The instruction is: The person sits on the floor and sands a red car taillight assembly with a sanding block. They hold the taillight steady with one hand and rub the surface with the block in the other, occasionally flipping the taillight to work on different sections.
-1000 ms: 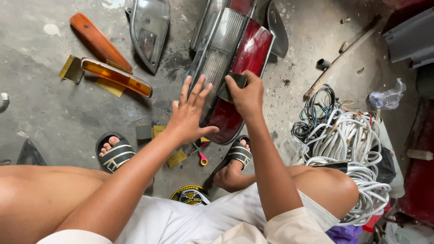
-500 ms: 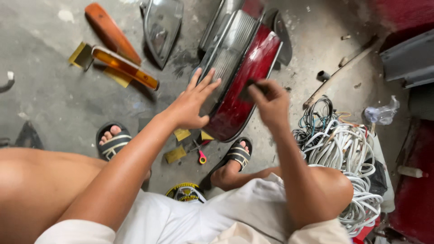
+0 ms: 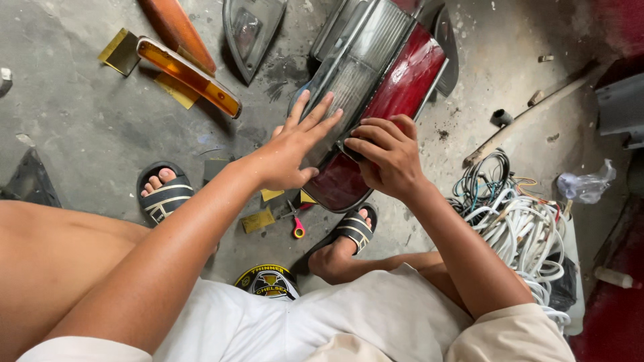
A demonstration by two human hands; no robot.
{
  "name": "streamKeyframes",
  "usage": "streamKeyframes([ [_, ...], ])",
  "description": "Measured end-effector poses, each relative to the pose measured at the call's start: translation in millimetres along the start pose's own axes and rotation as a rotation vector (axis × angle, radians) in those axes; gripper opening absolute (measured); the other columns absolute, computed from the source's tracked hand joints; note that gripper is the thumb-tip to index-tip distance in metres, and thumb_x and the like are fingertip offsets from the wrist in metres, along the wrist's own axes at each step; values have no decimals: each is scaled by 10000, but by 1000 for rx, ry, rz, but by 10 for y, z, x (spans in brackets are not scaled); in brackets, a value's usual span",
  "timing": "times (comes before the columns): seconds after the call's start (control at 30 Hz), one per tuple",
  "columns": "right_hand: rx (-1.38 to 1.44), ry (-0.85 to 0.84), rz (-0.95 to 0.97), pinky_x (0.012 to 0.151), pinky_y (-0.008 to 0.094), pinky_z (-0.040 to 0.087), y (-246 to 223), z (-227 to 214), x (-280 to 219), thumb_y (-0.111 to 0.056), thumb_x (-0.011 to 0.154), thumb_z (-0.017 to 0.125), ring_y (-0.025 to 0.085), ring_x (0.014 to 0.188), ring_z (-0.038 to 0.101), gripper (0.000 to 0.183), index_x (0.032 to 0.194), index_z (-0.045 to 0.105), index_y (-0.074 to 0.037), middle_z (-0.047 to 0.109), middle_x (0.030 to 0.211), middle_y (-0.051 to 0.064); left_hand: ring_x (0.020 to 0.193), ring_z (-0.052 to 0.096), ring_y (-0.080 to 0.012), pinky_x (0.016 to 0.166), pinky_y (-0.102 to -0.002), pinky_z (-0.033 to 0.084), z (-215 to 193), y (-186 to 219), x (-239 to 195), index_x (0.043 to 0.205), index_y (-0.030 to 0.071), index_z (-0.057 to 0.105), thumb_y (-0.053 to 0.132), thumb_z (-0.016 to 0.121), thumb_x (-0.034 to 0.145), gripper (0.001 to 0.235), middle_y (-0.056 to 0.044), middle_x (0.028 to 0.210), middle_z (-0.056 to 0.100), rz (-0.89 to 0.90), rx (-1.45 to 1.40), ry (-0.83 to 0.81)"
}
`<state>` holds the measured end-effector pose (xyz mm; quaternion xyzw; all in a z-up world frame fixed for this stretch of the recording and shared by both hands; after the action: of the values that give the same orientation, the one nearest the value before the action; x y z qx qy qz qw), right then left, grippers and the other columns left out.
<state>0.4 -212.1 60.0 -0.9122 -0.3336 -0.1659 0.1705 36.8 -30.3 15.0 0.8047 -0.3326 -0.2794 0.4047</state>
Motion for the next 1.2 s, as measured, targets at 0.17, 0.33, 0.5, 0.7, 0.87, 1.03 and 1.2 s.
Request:
streamKeyframes([
  [0.17, -16, -22, 9, 1038, 474, 339, -8, 31, -12, -81, 841, 594, 282, 1165, 650, 360, 1145, 762, -177, 698, 1176, 57, 1565, -128, -407, 1061, -594, 389, 7, 4, -2, 1663, 239, 188, 130, 792, 777, 1078, 13, 1742, -33, 17, 1, 9],
  [0.33, 41, -18, -114, 1157, 514, 282, -73, 177, -198, -124, 895, 537, 251, 1245, 654, 283, 1073, 753, -171, 730, 1262, 48, 1568, -118, -400, 1059, -574, 397, -21, 5, 0, 1664, 246, 186, 152, 793, 782, 1075, 17, 1742, -30, 13, 33, 22],
  [0.5, -72, 69, 17, 1235, 511, 137, 401, 163, -311, -101, 885, 620, 309, 1262, 670, 438, 1304, 742, -68, 739, 1324, 158, 1564, -119, -413, 1086, -589, 378, -23, 41, -15, 1666, 222, 167, 249, 847, 729, 1159, -14, 1743, -29, 39, 32, 24],
  [0.7, -44, 48, -3, 1255, 536, 74, 198, 175, -259, -94, 891, 626, 254, 1304, 641, 403, 1275, 740, -136, 729, 1344, 91, 1558, -115, -437, 1088, -603, 359, 32, 67, 36, 1670, 196, 135, 378, 894, 683, 1259, -56, 1743, -36, 11, 104, 7],
  [0.87, -3, 32, -22, 1254, 563, 62, 25, 226, -314, -178, 947, 568, 241, 1394, 555, 360, 1265, 732, -211, 707, 1377, 7, 1557, -64, -445, 1017, -584, 387, 123, 36, 57, 1667, 194, 141, 345, 935, 660, 1291, -55, 1740, -14, 13, 158, 70],
  [1.03, -105, -3, 39, 1205, 628, 79, 219, 111, -306, -187, 1018, 578, 338, 1445, 482, 355, 1337, 734, -175, 705, 1411, 25, 1554, -34, -465, 990, -586, 398, 169, 37, 43, 1666, 139, 73, 330, 964, 655, 1361, -81, 1742, -12, 26, 126, 86],
  [1.2, -164, 93, -54, 1257, 527, -20, 487, 302, -301, -208, 973, 603, 227, 1424, 524, 371, 1283, 750, -347, 744, 1323, -124, 1558, -79, -445, 975, -549, 377, 145, 18, 69, 1667, 123, 28, 316, 933, 689, 1346, -58, 1744, -50, 3, 151, 69],
])
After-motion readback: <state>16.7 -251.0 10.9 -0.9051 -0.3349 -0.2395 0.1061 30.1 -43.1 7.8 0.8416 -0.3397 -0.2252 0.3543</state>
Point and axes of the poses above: each hand's wrist, its own x-axis towards the middle knuckle, its own z-axis out of the palm, y = z × x, the point moved 5 cm from there along x, towards the middle knuckle
